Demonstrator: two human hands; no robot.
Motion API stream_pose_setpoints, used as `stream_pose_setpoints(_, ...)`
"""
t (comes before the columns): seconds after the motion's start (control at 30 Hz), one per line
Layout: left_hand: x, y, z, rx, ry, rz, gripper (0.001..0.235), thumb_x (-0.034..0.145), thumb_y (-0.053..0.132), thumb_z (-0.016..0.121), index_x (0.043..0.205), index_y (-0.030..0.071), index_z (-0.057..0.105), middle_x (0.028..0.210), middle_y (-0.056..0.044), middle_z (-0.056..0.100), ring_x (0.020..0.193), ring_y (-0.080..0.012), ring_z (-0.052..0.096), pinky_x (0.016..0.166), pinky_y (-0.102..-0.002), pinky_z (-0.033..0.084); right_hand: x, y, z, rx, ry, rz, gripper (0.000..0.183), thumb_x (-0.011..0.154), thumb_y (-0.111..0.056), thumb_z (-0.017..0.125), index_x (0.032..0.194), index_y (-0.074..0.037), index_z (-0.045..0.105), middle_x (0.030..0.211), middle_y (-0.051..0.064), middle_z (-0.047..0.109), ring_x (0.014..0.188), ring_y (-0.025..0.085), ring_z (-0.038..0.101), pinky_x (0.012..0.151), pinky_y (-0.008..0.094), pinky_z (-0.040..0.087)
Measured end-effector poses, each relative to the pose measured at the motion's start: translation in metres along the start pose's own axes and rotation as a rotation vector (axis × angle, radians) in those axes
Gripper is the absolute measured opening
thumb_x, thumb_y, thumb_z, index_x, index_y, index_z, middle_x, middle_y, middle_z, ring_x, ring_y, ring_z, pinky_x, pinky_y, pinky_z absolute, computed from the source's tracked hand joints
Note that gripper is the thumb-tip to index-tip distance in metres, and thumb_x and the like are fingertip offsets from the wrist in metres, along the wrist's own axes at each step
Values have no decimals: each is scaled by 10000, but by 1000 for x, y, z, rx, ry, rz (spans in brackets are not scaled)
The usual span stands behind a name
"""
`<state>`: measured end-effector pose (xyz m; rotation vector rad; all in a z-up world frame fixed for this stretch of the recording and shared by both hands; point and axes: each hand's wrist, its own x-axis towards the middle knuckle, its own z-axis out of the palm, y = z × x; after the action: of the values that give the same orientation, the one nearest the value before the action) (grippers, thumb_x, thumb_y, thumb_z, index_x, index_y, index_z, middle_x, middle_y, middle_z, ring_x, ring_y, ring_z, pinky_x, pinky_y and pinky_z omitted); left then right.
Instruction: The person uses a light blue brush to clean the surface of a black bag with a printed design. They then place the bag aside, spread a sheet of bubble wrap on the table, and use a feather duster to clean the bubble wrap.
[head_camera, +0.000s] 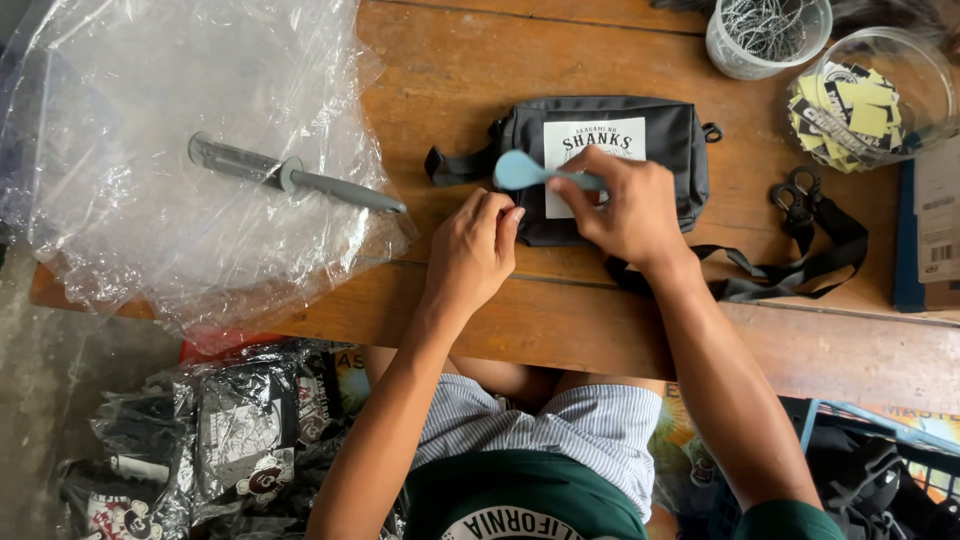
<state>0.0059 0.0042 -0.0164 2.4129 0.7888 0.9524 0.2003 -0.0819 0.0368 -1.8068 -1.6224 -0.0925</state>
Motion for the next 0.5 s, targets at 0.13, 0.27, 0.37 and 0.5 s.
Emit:
stream_pose_setpoints(0.13,-1,2,-2,-1,0,2,195,1049,296,574,988,113,595,817,-75,568,756,-318,688,591,-393,560,-3,25,11,-256,194,28,188,955,-266,795,1081,-172,693,565,-13,611,549,287,668,554,406,526)
stream_pose_setpoints(0.27,1,3,-3,-31,-5,-5,188,1052,281,573,981,109,593,810,-75,564,728,-323,681,574,-392,552,0,16,11,66,137,203,141,1061,-269,695,1100,-136,665,624,39,634,581,307,655,596,416,500)
stream_pose_setpoints(0.37,1,3,-4,-36,-15,-9,185,1051,279,574,979,109,596,810,-74,568,725,-322,682,567,-395,550,0,11,12,-48,54,207,186,1013,-318,734,1086,-162,665,622,43,651,617,362,684,618,491,531)
stream_pose_setpoints(0.5,2,4,-3,-25,-7,-8,167,1040,270,594,975,116,600,810,-64,575,720,-285,691,565,-375,556,-1,32,14,-193,152,333,223,1063,-315,713,1075,-124,599,634,21,638,592,358,683,595,488,532)
